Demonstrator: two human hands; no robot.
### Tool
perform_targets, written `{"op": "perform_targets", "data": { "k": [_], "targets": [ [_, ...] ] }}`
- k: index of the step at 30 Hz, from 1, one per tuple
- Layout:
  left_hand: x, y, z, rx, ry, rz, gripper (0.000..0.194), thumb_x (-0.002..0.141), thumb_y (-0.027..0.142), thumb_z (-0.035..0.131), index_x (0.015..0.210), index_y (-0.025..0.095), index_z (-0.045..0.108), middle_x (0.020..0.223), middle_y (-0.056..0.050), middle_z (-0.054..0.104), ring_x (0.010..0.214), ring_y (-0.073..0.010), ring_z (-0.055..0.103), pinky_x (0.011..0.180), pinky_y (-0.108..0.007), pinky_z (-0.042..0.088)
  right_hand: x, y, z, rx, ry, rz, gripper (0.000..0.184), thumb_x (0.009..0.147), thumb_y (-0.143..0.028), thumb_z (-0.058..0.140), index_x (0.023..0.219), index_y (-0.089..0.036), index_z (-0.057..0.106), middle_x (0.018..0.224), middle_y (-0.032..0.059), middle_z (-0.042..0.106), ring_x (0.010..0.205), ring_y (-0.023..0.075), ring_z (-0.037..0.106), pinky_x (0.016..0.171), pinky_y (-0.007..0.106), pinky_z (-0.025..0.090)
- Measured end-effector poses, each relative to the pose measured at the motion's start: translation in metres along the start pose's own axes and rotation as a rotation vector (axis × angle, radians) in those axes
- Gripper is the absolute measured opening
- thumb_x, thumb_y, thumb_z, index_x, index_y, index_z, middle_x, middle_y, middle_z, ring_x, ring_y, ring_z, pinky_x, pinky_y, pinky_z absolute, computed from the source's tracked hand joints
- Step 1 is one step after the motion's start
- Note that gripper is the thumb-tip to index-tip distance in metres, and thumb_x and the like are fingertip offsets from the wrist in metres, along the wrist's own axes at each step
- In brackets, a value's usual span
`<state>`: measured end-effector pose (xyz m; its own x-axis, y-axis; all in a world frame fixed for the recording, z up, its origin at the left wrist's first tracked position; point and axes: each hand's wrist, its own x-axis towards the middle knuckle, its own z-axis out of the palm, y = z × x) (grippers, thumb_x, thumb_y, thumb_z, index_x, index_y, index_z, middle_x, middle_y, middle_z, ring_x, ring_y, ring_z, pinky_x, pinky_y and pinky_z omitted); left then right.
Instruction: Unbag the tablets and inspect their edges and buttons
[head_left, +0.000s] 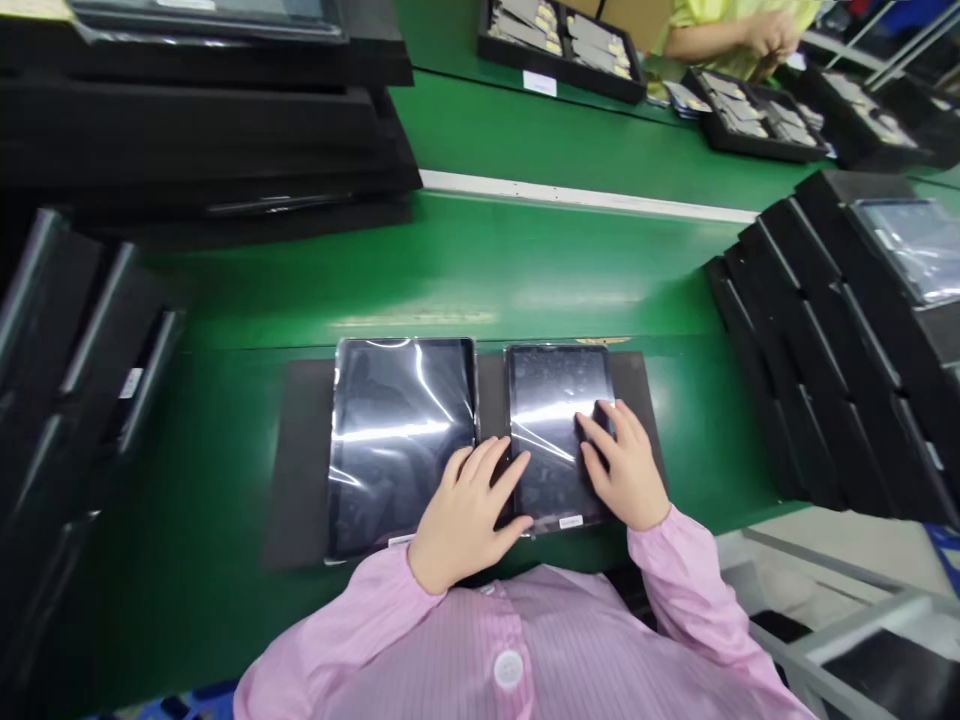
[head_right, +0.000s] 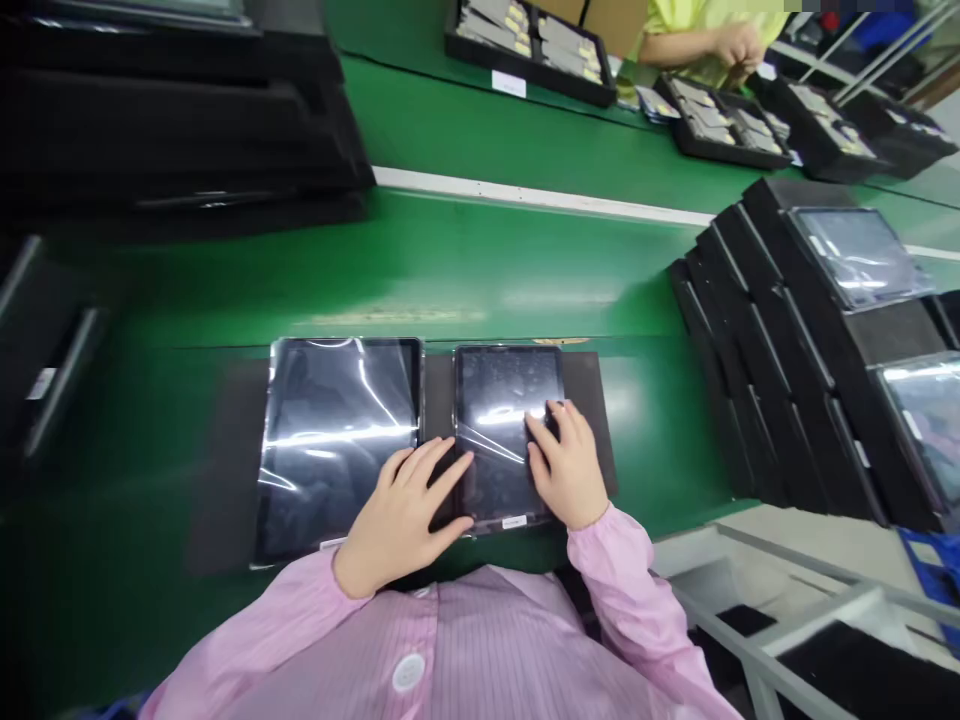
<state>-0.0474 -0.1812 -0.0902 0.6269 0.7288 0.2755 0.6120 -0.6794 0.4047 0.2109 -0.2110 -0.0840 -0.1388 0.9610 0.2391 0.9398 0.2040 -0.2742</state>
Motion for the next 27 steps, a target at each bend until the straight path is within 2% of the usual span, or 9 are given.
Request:
{"op": "perform_targets", "data": {
  "k": [3,6,9,12,15,17,23,25,27],
  "targets": [
    [0.002,0.011,0.006,0.021,-0.11,0.056,0.072,0.079,0.049,0.075,0.142,0.016,0.059,0.147,-0.026,0.057,0.135,-0.0419,0.055,0.108,-0.057,0.045,-0.03,0.022,-0.003,-0.042,0.075,0.236,0.043,0.101,-0.032,0.048,0.139,-0.016,0.062,0.141,0.0258,0.054,0.136,0.045,0.047,0.101,0.073,0.047],
    [0.001,0.01,0.007,0.002,-0.178,0.106,0.086,0.072,0.055,0.081,0.144,0.016,0.057,0.152,-0.025,0.052,0.139,-0.0426,0.052,0.113,-0.06,0.041,-0.055,0.026,0.0,-0.01,0.11,0.366,0.044,0.102,-0.037,0.046,0.141,-0.021,0.06,0.148,0.0221,0.051,0.135,0.0408,0.051,0.105,0.07,0.046],
    [0.002,0.005,0.006,-0.038,-0.164,0.15,0.062,0.08,0.046,0.075,0.135,0.019,0.065,0.146,-0.022,0.06,0.134,-0.039,0.056,0.113,-0.06,0.041,-0.067,0.017,0.006,0.046,0.165,0.421,0.04,0.102,-0.036,0.046,0.133,-0.021,0.066,0.149,0.0202,0.052,0.136,0.0388,0.052,0.107,0.068,0.045],
    [0.005,0.003,0.006,-0.124,-0.103,0.196,0.018,0.093,0.031,0.062,0.099,0.025,0.078,0.121,-0.012,0.075,0.113,-0.029,0.069,0.102,-0.051,0.051,-0.068,0.007,0.007,0.103,0.248,0.45,0.032,0.099,-0.034,0.05,0.116,-0.023,0.075,0.139,0.0177,0.061,0.136,0.0384,0.052,0.108,0.068,0.044],
    [0.007,0.003,0.006,-0.28,-0.143,0.204,0.03,0.098,0.024,0.052,0.078,0.025,0.073,0.098,-0.005,0.078,0.094,-0.0206,0.073,0.089,-0.039,0.057,-0.067,0.0,0.002,0.161,0.34,0.487,0.025,0.096,-0.03,0.054,0.101,-0.025,0.078,0.119,0.014,0.073,0.12,0.0342,0.064,0.103,0.062,0.051],
    [0.008,0.003,0.006,-0.404,-0.137,0.106,0.027,0.099,0.026,0.048,0.084,0.025,0.07,0.092,-0.003,0.079,0.089,-0.0196,0.074,0.091,-0.038,0.059,-0.066,-0.005,-0.002,0.2,0.404,0.526,0.024,0.095,-0.028,0.054,0.097,-0.024,0.078,0.103,0.0122,0.076,0.102,0.0308,0.071,0.093,0.056,0.057],
    [-0.003,-0.007,0.002,-0.808,0.009,-0.507,0.03,0.103,0.034,0.031,0.079,0.027,0.047,0.097,-0.005,0.083,0.097,-0.0246,0.078,0.112,-0.051,0.05,-0.064,-0.021,-0.005,0.377,0.481,0.645,0.024,0.096,-0.027,0.052,0.1,-0.021,0.075,0.078,0.0075,0.077,0.071,0.0234,0.073,0.07,0.042,0.062],
    [-0.008,-0.013,0.0,-0.806,-0.057,-0.501,0.033,0.101,0.035,0.033,0.072,0.027,0.047,0.104,-0.006,0.082,0.102,-0.0269,0.076,0.112,-0.053,0.05,-0.062,-0.026,-0.005,0.465,0.448,0.666,0.024,0.097,-0.027,0.052,0.105,-0.02,0.073,0.077,0.0067,0.079,0.064,0.0212,0.073,0.064,0.038,0.063],
    [-0.01,-0.017,-0.002,-0.695,-0.147,-0.354,0.035,0.098,0.034,0.038,0.066,0.026,0.049,0.105,-0.005,0.082,0.102,-0.0267,0.075,0.112,-0.052,0.05,-0.058,-0.03,-0.005,0.551,0.403,0.678,0.026,0.099,-0.029,0.05,0.11,-0.02,0.072,0.08,0.007,0.08,0.059,0.0194,0.072,0.06,0.035,0.063]
  ]
}}
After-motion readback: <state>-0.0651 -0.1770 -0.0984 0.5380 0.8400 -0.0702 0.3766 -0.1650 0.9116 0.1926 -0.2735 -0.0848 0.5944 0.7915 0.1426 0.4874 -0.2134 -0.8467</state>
